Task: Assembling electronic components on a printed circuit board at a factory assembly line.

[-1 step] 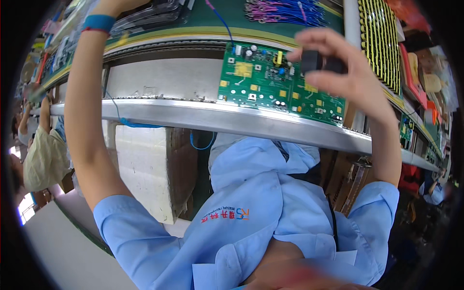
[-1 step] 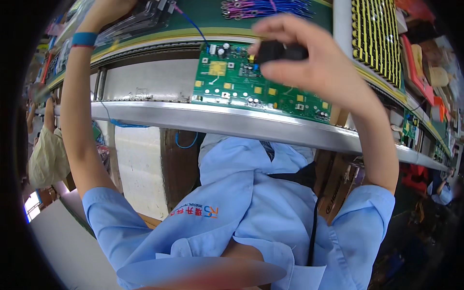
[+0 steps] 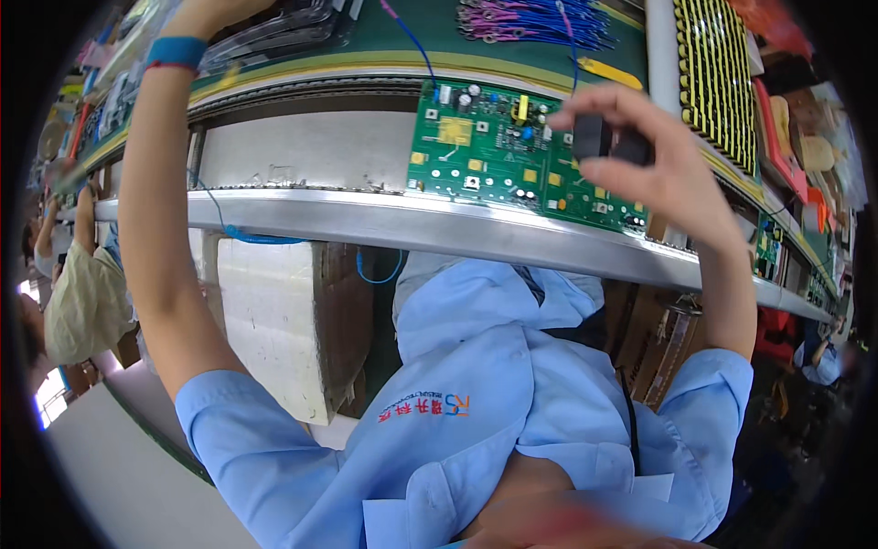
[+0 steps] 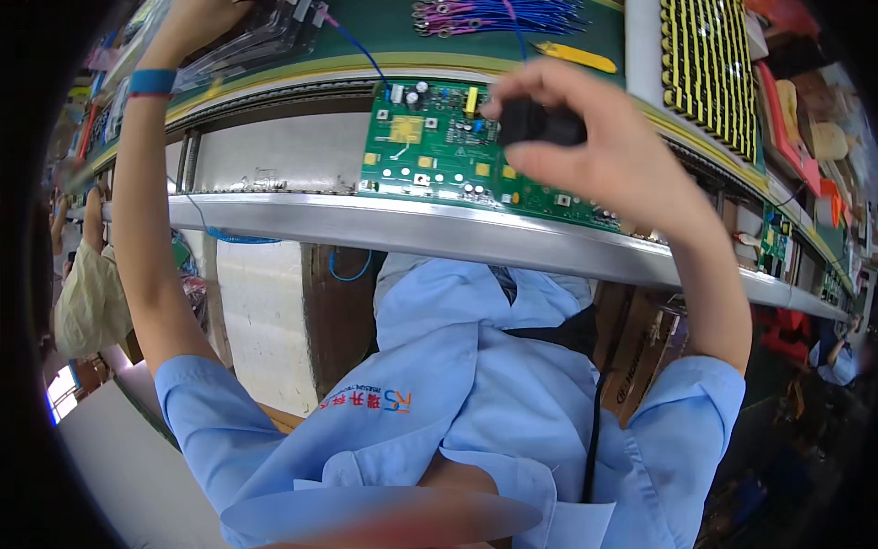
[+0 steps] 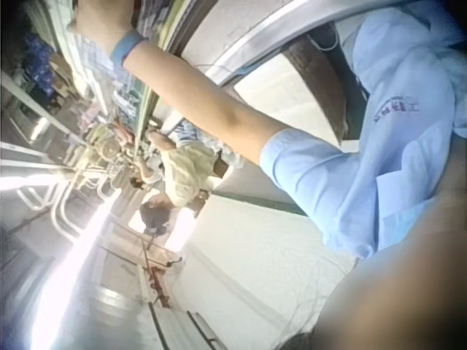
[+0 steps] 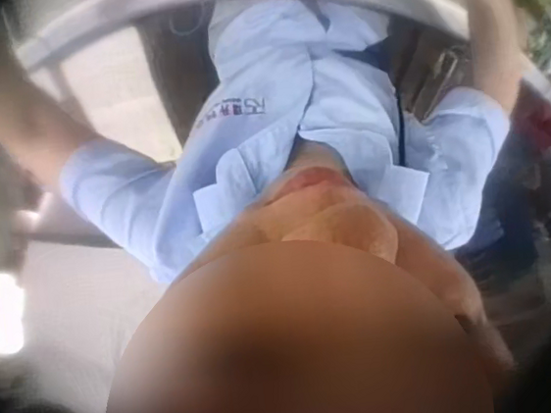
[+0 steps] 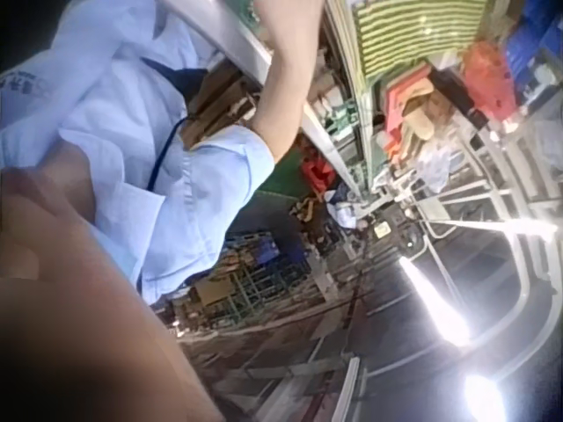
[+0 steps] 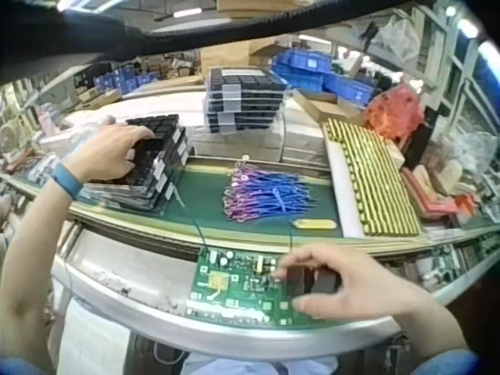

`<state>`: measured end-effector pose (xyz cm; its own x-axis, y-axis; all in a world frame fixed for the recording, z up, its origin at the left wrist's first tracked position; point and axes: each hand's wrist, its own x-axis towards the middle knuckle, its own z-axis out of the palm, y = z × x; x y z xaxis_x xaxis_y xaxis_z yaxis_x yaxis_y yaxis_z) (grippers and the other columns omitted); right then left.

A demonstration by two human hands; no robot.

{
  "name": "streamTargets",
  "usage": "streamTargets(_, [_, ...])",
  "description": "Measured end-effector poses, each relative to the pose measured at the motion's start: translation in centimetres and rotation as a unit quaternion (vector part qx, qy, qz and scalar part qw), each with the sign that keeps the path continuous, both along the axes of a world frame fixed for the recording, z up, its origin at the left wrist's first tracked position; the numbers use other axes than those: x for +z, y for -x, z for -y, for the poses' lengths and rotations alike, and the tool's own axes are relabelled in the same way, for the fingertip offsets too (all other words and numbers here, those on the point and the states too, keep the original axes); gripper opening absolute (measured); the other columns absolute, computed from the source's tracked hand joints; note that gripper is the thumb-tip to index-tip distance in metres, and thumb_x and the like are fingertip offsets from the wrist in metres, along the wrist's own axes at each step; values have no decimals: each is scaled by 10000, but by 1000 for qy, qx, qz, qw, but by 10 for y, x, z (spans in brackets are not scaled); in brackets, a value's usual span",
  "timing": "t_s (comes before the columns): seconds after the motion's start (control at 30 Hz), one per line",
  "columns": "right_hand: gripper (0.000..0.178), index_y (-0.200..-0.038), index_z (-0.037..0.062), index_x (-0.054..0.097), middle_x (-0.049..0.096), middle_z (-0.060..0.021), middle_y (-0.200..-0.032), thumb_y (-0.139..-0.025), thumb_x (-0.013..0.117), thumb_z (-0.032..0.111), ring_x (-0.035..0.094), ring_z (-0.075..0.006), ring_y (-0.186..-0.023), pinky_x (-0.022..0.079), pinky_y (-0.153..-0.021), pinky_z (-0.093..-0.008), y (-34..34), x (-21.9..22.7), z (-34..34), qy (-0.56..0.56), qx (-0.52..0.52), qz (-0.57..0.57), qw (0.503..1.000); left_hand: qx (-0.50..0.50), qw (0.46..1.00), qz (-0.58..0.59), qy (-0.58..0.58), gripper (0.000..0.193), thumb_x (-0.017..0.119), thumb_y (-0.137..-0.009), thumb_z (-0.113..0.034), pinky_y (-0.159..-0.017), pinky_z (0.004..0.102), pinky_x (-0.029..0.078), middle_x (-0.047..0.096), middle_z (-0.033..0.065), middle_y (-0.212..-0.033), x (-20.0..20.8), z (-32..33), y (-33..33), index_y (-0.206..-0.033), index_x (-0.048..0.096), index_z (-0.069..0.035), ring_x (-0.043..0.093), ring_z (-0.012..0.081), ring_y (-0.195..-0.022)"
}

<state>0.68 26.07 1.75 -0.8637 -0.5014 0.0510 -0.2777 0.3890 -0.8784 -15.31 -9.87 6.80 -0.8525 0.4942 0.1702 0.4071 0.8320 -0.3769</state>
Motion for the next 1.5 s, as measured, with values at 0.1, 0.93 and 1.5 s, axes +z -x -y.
streamTargets(0.1, [423, -1180, 72, 593, 559, -108, -1034, -771, 700, 65, 604, -271, -929, 484, -844, -349, -34, -14, -25, -155, 15, -126, 980, -91, 946, -8, -312, 517, 655, -752, -15, -821, 422, 502, 609, 159, -1159, 11, -11, -29, -1259, 558, -47, 621, 251, -1028])
streamTargets(0.93, [328, -1065, 50, 534, 500, -50, -1007, -769, 645, -38, 529, -166, -963, 454, -783, -264, -56, -23, -41, -51, -62, 1, 997, -183, 840, 337, -384, 464, 716, -740, -37, -808, 343, 510, 610, 120, -1028, -93, -123, -167, -1183, 581, -44, 612, 290, -898])
streamTargets(1.5, [392, -1168, 50, 581, 567, -73, -1172, -799, 697, -13, 616, -173, -976, 487, -654, -245, -73, -35, -59, 3, -120, 53, 991, -217, 889, 299, -270, 435, 774, -701, -102, -729, 399, 511, 609, 94, -983, -85, -134, -165, -1107, 628, -50, 619, 313, -872])
